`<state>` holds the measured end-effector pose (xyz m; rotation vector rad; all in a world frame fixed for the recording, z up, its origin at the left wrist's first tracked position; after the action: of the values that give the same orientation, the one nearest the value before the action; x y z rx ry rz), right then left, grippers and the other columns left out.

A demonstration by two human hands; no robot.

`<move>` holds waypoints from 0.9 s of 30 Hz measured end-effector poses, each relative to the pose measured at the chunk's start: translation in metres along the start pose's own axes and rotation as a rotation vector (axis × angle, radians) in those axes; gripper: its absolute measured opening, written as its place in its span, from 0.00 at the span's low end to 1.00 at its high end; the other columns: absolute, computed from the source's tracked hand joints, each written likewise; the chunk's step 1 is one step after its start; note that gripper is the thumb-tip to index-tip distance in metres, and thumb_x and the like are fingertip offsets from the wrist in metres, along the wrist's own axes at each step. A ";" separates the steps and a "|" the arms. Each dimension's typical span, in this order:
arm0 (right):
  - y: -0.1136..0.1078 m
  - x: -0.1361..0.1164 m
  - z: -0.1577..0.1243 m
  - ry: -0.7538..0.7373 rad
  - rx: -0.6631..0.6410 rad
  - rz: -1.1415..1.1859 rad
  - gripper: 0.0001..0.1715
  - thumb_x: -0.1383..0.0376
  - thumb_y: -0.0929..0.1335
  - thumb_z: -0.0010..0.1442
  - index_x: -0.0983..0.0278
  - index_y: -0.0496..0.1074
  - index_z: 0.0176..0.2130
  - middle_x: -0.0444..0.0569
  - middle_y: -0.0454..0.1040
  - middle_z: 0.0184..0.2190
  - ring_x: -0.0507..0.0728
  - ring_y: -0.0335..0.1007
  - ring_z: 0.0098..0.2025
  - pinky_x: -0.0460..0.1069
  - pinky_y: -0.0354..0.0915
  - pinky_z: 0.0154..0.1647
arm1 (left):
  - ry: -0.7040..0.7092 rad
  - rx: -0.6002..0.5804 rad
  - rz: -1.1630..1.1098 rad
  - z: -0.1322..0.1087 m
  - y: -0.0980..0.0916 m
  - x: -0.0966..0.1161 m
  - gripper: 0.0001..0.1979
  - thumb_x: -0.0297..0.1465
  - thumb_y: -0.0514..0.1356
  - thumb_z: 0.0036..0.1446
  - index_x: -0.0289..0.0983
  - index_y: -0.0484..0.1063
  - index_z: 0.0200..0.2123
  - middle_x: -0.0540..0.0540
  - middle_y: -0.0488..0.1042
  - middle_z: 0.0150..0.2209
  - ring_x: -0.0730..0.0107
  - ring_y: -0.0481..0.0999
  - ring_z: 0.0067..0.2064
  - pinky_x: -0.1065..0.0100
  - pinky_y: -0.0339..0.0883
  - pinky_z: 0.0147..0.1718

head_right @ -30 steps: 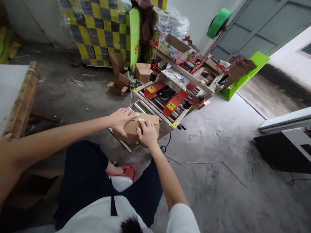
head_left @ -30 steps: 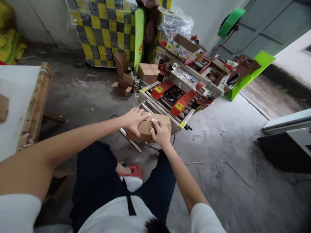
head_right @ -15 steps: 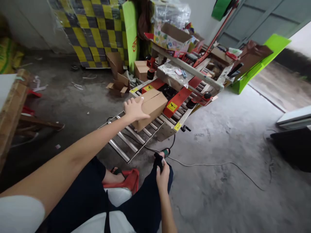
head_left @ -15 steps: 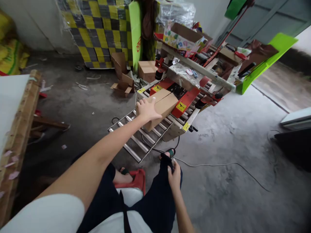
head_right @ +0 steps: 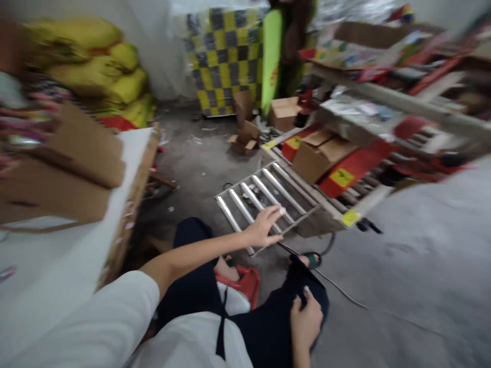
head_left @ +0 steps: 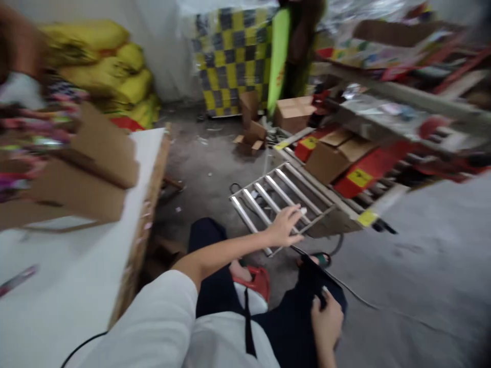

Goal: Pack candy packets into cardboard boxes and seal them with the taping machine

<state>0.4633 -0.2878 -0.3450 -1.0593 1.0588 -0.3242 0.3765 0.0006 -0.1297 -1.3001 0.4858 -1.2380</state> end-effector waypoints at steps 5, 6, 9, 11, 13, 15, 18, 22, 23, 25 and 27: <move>0.019 0.008 0.007 -0.050 -0.145 -0.123 0.38 0.49 0.59 0.63 0.72 0.74 0.57 0.68 0.77 0.43 0.75 0.74 0.47 0.66 0.71 0.47 | -0.294 0.268 0.127 -0.161 -0.107 -0.083 0.31 0.39 0.59 0.64 0.38 0.56 0.66 0.27 0.65 0.65 0.47 0.66 0.68 0.44 0.62 0.66; 0.020 0.006 0.008 -0.056 -0.159 -0.133 0.38 0.49 0.58 0.63 0.73 0.74 0.57 0.69 0.77 0.44 0.76 0.74 0.48 0.66 0.71 0.47 | -0.387 0.380 0.184 -0.188 -0.151 -0.102 0.29 0.38 0.56 0.66 0.35 0.55 0.66 0.24 0.64 0.64 0.43 0.64 0.68 0.39 0.59 0.66; 0.018 0.000 0.008 -0.042 -0.176 -0.157 0.38 0.49 0.58 0.63 0.71 0.75 0.56 0.69 0.77 0.44 0.76 0.74 0.47 0.66 0.71 0.45 | -0.665 0.827 0.488 -0.274 -0.300 -0.136 0.31 0.43 0.58 0.62 0.29 0.59 0.61 0.26 0.66 0.60 0.42 0.64 0.66 0.40 0.57 0.65; 0.018 -0.004 0.007 -0.039 -0.173 -0.161 0.37 0.49 0.58 0.62 0.70 0.76 0.55 0.68 0.77 0.45 0.76 0.75 0.46 0.66 0.72 0.44 | -0.834 1.009 0.657 -0.323 -0.376 -0.146 0.37 0.49 0.60 0.59 0.26 0.61 0.60 0.26 0.65 0.61 0.41 0.61 0.66 0.39 0.52 0.66; 0.018 -0.009 0.005 -0.049 -0.165 -0.153 0.36 0.50 0.58 0.61 0.70 0.76 0.54 0.69 0.77 0.45 0.76 0.75 0.47 0.67 0.72 0.45 | -0.987 1.043 0.698 -0.361 -0.427 -0.158 0.44 0.58 0.57 0.57 0.24 0.62 0.60 0.31 0.65 0.62 0.40 0.57 0.69 0.39 0.44 0.66; 0.018 -0.011 0.003 -0.054 -0.163 -0.143 0.37 0.49 0.58 0.60 0.70 0.77 0.53 0.70 0.77 0.45 0.77 0.75 0.47 0.68 0.72 0.48 | -1.088 0.947 0.673 -0.383 -0.452 -0.169 0.49 0.67 0.51 0.52 0.26 0.67 0.54 0.37 0.71 0.58 0.39 0.57 0.69 0.39 0.41 0.63; 0.018 -0.007 0.000 -0.039 -0.172 -0.108 0.38 0.48 0.58 0.57 0.70 0.77 0.51 0.71 0.77 0.47 0.79 0.75 0.50 0.70 0.71 0.51 | -1.189 0.698 0.617 -0.400 -0.457 -0.175 0.46 0.68 0.44 0.51 0.28 0.70 0.40 0.41 0.78 0.43 0.39 0.65 0.65 0.44 0.46 0.50; 0.016 -0.003 0.001 0.072 -0.187 0.028 0.37 0.48 0.60 0.52 0.67 0.77 0.48 0.70 0.79 0.44 0.80 0.75 0.50 0.70 0.70 0.52 | -1.411 0.453 0.677 -0.426 -0.456 -0.150 0.31 0.56 0.49 0.54 0.32 0.71 0.37 0.40 0.78 0.38 0.45 0.77 0.52 0.56 0.53 0.41; 0.018 -0.011 0.001 0.097 -0.201 0.090 0.36 0.48 0.61 0.50 0.66 0.77 0.48 0.68 0.80 0.44 0.78 0.76 0.49 0.69 0.71 0.52 | -1.468 0.415 0.728 -0.432 -0.460 -0.138 0.29 0.55 0.50 0.54 0.34 0.72 0.38 0.40 0.79 0.38 0.48 0.78 0.48 0.58 0.56 0.40; 0.023 -0.050 -0.003 0.094 -0.257 0.253 0.35 0.47 0.63 0.48 0.65 0.76 0.47 0.65 0.80 0.45 0.75 0.77 0.48 0.68 0.71 0.54 | -1.554 0.362 0.828 -0.441 -0.467 -0.109 0.29 0.54 0.51 0.54 0.36 0.76 0.42 0.39 0.80 0.38 0.50 0.77 0.42 0.60 0.60 0.38; 0.034 -0.123 -0.019 0.011 -0.376 0.458 0.36 0.45 0.65 0.47 0.65 0.76 0.47 0.64 0.80 0.48 0.72 0.76 0.50 0.67 0.68 0.58 | -1.533 0.366 0.883 -0.437 -0.472 -0.075 0.32 0.55 0.49 0.55 0.37 0.78 0.45 0.39 0.79 0.35 0.50 0.76 0.38 0.60 0.60 0.35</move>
<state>0.3783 -0.1988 -0.3070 -1.1052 1.3681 0.2485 -0.2107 -0.0360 0.1417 -1.1292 -0.2969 0.5124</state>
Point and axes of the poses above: each hand's wrist, its own z-axis towards the middle knuckle, its own y-axis out of the palm, x = y × z, the point moved 10 cm from there along z, towards the middle knuckle
